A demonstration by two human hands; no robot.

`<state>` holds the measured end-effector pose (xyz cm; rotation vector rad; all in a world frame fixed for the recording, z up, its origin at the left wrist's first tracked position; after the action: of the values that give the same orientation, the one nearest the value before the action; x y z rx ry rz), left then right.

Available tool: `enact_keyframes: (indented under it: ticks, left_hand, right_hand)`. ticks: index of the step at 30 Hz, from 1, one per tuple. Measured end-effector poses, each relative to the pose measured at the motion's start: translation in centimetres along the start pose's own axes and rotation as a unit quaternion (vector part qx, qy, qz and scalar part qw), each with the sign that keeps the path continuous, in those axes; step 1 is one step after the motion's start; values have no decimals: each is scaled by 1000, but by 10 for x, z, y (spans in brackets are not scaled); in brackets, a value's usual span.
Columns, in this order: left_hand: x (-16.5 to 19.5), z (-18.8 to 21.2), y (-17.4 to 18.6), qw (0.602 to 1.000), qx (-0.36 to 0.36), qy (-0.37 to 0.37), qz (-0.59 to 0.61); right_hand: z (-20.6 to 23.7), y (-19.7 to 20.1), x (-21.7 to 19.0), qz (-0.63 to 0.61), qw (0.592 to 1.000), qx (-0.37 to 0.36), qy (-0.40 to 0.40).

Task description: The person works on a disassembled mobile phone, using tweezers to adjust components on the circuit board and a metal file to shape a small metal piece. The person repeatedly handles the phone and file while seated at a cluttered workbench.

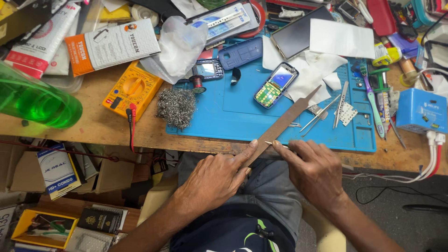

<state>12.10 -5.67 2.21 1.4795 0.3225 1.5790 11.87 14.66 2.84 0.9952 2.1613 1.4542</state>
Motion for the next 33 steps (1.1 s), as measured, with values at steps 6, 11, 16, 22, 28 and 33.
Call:
enact_keyframes:
  ticks: [6,11,16,22,28,33]
  left_hand:
    - [0,2,-1,1000,5,6,8]
    - [1,0,1,1000,-6,4,25]
    - [2,2,2,1000,16,-6,14]
    - [0,2,-2,1000,18,-1,15]
    - [-1,1,-4,1000,4,0,10]
    - [-1,2,-3,1000,-4,9,16]
  right_hand:
    - [-16,10,5,-37,998,-44,-12]
    - [-36,22,2,-65,996,-63,-7]
    - [-32,16,19,-88,988,-107,-67]
    - [-10,5,41,-55,991,-110,-51]
    - [0,-4,40,-36,988,-139,-58]
    - [-8,8,31,29,996,-87,-8]
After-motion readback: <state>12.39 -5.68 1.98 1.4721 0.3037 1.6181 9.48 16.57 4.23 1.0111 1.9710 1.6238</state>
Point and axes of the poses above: each hand's wrist, its own z-axis away from the middle knuckle, its own y-axis out of the back of the hand, x = y × z, the point moved 5 cm from there along -z, towards the middle knuckle, and after that the axes turned 7 degrees about y, right-handed, at the moved point
